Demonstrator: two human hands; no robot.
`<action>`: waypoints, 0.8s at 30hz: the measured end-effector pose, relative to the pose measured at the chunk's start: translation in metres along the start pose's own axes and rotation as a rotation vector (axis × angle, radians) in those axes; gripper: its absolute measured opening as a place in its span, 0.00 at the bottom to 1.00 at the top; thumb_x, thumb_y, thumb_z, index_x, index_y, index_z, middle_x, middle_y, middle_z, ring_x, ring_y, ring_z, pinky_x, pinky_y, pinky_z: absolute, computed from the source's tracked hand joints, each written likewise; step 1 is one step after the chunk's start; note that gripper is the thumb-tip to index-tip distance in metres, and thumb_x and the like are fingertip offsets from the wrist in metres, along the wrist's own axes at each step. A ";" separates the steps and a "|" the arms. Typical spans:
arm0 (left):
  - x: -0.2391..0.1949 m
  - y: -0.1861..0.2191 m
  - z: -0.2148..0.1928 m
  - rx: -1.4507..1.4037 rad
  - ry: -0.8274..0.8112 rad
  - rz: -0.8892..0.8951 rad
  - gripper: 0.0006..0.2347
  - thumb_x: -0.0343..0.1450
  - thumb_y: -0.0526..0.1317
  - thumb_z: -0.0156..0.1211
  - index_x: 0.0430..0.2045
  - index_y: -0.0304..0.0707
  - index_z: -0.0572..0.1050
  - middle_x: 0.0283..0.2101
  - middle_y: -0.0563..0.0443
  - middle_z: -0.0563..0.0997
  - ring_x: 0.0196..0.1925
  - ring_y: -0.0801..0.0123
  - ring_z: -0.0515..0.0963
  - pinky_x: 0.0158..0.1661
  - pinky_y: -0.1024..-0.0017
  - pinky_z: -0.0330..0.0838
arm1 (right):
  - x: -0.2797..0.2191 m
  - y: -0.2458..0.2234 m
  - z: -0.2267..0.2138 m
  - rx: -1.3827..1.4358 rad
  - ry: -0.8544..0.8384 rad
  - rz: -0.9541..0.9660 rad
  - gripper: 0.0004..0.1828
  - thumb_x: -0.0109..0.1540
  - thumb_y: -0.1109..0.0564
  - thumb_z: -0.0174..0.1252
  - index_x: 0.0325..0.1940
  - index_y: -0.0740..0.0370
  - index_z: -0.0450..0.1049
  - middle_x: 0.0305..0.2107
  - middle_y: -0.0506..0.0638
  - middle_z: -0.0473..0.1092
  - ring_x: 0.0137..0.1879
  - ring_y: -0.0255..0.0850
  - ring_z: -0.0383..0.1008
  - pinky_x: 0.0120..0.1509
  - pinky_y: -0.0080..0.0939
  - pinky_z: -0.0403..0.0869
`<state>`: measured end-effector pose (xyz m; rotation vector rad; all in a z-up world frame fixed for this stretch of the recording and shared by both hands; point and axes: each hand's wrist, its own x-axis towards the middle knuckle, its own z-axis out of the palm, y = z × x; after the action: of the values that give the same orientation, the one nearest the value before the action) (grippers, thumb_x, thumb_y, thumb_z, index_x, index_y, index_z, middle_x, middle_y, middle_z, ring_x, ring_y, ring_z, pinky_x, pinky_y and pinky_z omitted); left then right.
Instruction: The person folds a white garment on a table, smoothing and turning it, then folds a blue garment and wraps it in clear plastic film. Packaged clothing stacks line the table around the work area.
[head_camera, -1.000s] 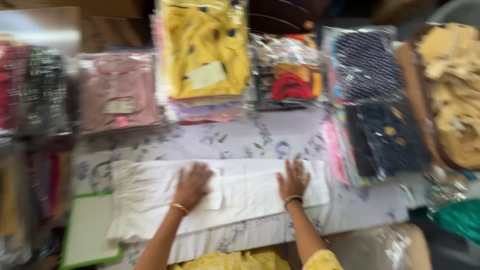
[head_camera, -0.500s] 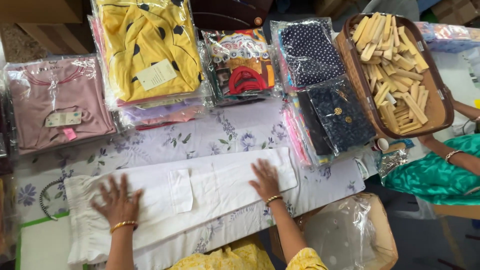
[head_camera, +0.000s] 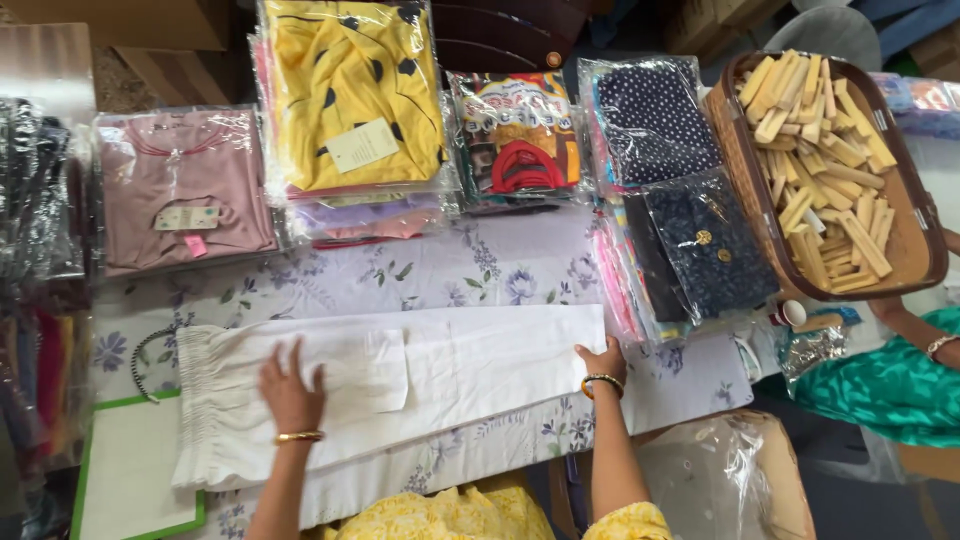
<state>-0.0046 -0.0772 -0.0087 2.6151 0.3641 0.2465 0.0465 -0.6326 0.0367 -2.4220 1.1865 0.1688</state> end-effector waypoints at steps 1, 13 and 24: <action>-0.007 0.018 0.003 0.000 0.006 -0.005 0.28 0.69 0.47 0.61 0.67 0.51 0.65 0.71 0.44 0.63 0.73 0.50 0.60 0.69 0.49 0.54 | -0.002 -0.003 0.002 0.000 -0.001 -0.008 0.41 0.47 0.43 0.76 0.62 0.52 0.72 0.50 0.57 0.77 0.54 0.56 0.77 0.58 0.55 0.75; -0.034 0.090 0.044 -1.620 -0.685 -0.769 0.29 0.76 0.59 0.36 0.66 0.39 0.64 0.58 0.44 0.79 0.56 0.63 0.80 0.53 0.67 0.75 | -0.246 -0.110 0.043 0.342 -0.645 -0.650 0.35 0.55 0.51 0.69 0.66 0.51 0.68 0.39 0.51 0.80 0.38 0.39 0.83 0.42 0.36 0.79; -0.039 0.069 0.065 -1.286 -0.568 -0.417 0.33 0.69 0.23 0.57 0.71 0.40 0.55 0.52 0.41 0.80 0.49 0.67 0.81 0.46 0.70 0.79 | -0.211 -0.074 0.068 0.156 -0.321 -1.129 0.25 0.54 0.59 0.69 0.56 0.55 0.75 0.49 0.53 0.76 0.59 0.52 0.72 0.64 0.50 0.70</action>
<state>-0.0119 -0.1754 -0.0356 1.2184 0.3556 -0.3198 -0.0225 -0.4111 0.0614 -2.4142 -0.3594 0.0926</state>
